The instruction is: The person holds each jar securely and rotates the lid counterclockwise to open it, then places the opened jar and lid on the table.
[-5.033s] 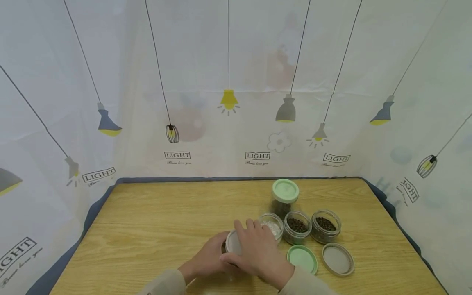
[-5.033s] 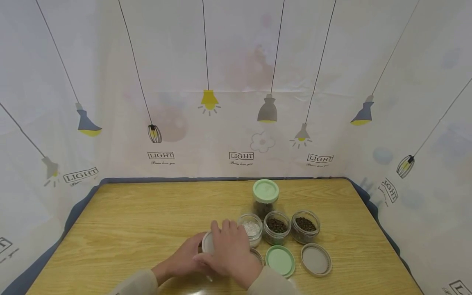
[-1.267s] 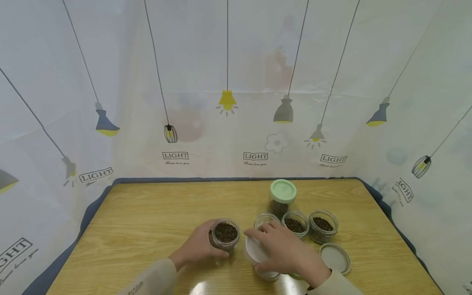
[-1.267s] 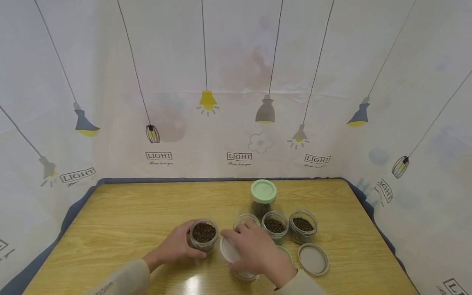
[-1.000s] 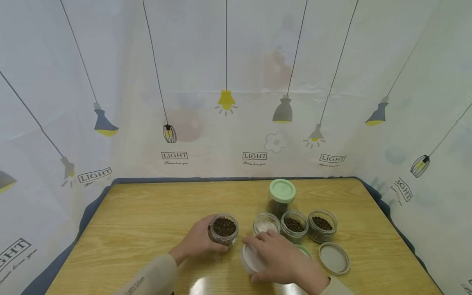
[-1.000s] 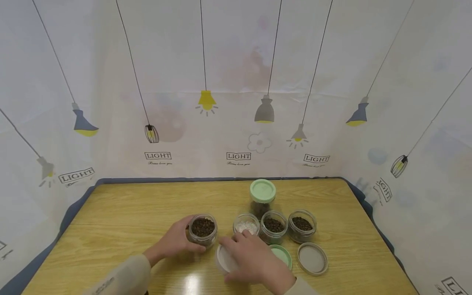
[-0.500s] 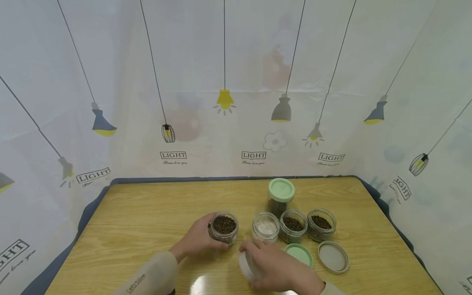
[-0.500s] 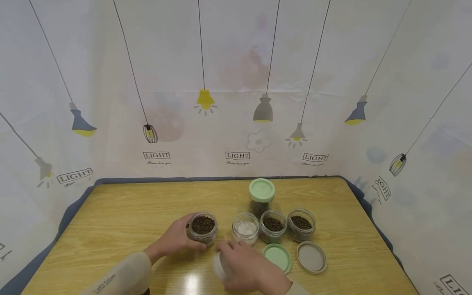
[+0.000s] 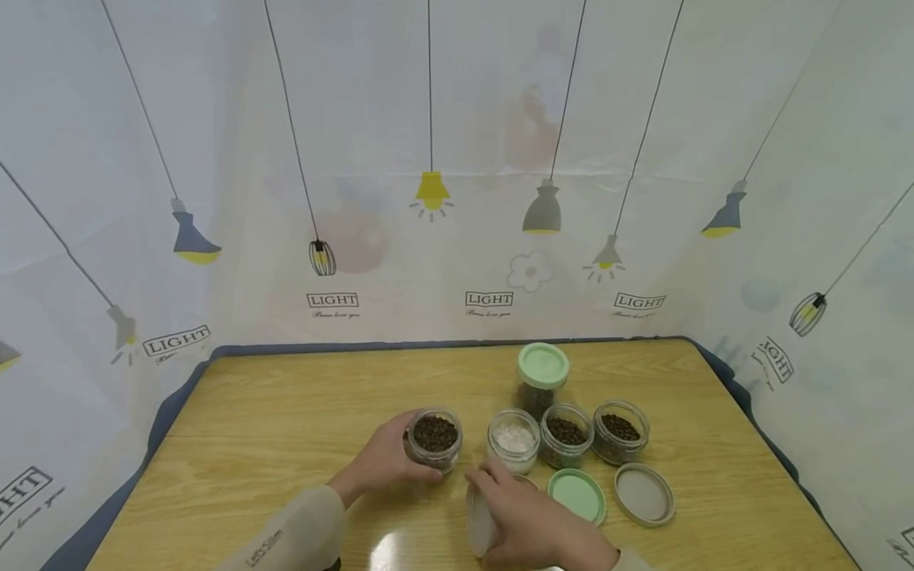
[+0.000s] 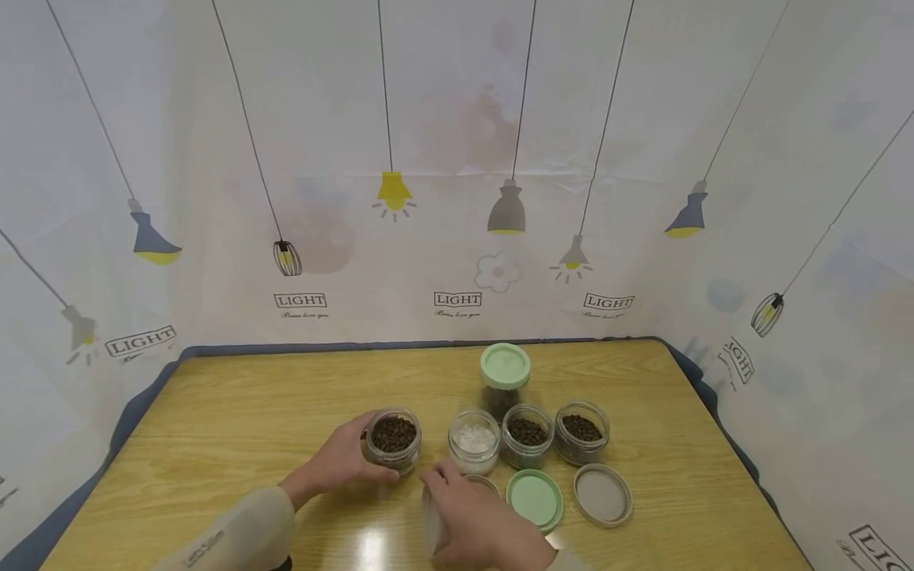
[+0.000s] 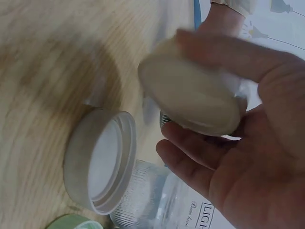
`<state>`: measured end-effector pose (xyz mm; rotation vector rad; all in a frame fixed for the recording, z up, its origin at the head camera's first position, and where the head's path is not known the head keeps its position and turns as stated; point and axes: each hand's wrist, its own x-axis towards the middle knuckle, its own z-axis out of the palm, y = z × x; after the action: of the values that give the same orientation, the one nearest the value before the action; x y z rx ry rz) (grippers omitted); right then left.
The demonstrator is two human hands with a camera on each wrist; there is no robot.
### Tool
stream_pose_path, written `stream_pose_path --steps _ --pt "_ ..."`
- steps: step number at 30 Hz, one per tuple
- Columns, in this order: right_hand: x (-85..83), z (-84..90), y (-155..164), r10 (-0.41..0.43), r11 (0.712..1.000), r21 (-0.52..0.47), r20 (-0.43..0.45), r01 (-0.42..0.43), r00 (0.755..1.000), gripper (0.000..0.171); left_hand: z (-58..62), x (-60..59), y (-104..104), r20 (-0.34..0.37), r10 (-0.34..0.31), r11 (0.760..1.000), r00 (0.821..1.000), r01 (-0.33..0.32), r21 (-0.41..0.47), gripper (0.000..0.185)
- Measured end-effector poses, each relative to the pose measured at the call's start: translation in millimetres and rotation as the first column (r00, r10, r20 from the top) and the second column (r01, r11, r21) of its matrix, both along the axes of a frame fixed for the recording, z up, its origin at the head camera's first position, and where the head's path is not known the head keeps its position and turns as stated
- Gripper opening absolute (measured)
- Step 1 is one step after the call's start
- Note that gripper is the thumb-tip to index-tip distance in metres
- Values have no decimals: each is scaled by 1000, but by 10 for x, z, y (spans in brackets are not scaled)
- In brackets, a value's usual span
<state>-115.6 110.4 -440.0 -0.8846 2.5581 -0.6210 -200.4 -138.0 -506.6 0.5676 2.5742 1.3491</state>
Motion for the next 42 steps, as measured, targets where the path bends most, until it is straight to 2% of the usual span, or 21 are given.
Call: stream_pose_path --steps 4,6,13,16,19,24,30,36,42 --pt "14 -86 -29 45 998 44 -100 -41 994 82 10 6 -10 -4 -7 1000 1000 7 4 92" --pt "24 -119 -48 62 998 36 -130 -58 990 80 11 6 -13 -2 -8 1000 1000 8 5 92" --pt "50 -189 -88 54 998 -27 -129 -58 990 84 10 8 -18 1 -13 1000 1000 13 4 92" --pt "58 -212 -94 41 999 -12 -129 -43 991 87 13 7 -10 -9 -18 1000 1000 18 1 93" --pt "63 -247 -117 34 999 41 -189 -27 981 86 17 3 -1 -7 -19 1000 1000 19 -2 94" --pt "90 -328 -179 -2 989 136 -321 48 947 83 15 -10 17 7 -25 1000 1000 25 -5 94" --pt "166 -364 -275 -106 967 166 -432 195 896 86 -2 -36 50 -5 -54 999 999 54 -6 93" --pt "195 -389 -345 -215 944 131 -455 304 864 87 -7 -49 87 -15 -84 996 996 84 -5 96" --pt "196 -436 -383 -231 921 157 -519 358 823 84 -20 -78 129 -43 -106 994 993 105 -18 94"
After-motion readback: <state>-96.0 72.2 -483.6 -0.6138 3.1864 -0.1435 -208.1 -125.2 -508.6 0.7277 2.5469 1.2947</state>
